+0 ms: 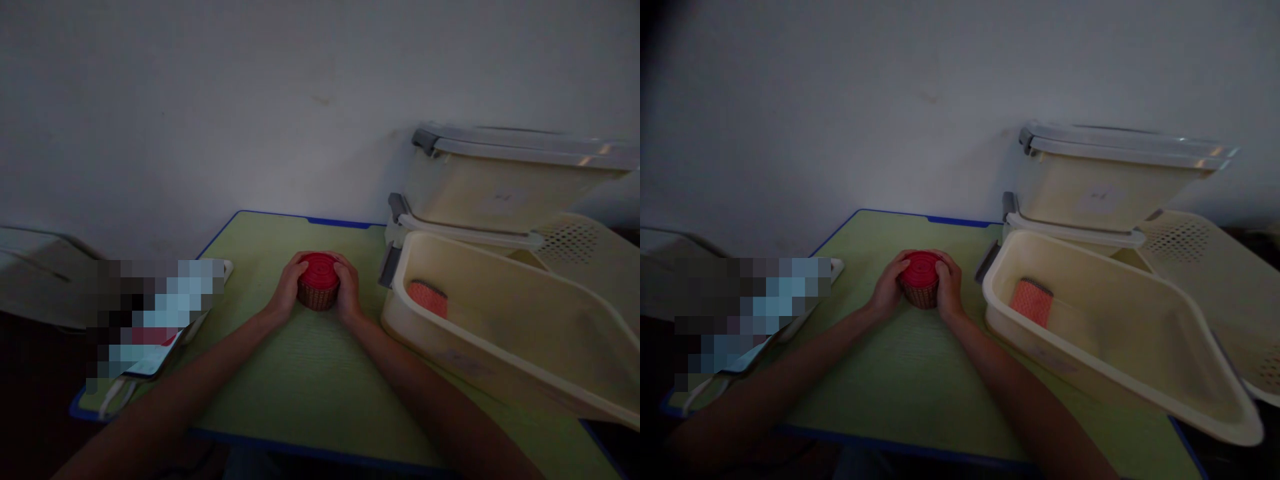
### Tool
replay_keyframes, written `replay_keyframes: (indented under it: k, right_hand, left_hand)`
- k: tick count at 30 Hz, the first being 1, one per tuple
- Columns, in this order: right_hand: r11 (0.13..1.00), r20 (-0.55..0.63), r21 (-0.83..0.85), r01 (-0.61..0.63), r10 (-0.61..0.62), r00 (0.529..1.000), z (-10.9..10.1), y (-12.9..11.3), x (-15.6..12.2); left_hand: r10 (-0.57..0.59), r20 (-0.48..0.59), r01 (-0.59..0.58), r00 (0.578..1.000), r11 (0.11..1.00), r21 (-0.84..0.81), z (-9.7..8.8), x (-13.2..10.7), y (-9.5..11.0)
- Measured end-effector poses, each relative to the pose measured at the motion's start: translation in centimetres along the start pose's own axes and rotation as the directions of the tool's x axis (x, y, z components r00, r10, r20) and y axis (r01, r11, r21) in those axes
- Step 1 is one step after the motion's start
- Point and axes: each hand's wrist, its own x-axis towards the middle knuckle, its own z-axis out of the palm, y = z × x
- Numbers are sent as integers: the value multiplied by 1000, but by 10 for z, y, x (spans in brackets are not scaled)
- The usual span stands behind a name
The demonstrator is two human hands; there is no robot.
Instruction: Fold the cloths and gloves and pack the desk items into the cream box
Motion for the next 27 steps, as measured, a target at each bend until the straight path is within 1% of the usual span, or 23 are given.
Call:
replay_keyframes:
  k: [6,13,23,27]
  right_hand:
    - [1000,19,12,-1,1,1000,0,-2,-2]
    - [999,43,41,-15,13,999,0,-4,-2]
    - [999,47,48,-6,4,999,-1,-8,-1]
    - [999,44,37,-3,1,999,-1,-6,-1]
  left_hand:
    - [-16,-33,13,999,997,-75,2,-3,1]
    - [-51,-32,46,998,991,-128,6,-6,10]
    - [-78,-40,73,996,992,-99,6,-5,15]
    - [-81,-42,76,996,991,-107,6,-5,13]
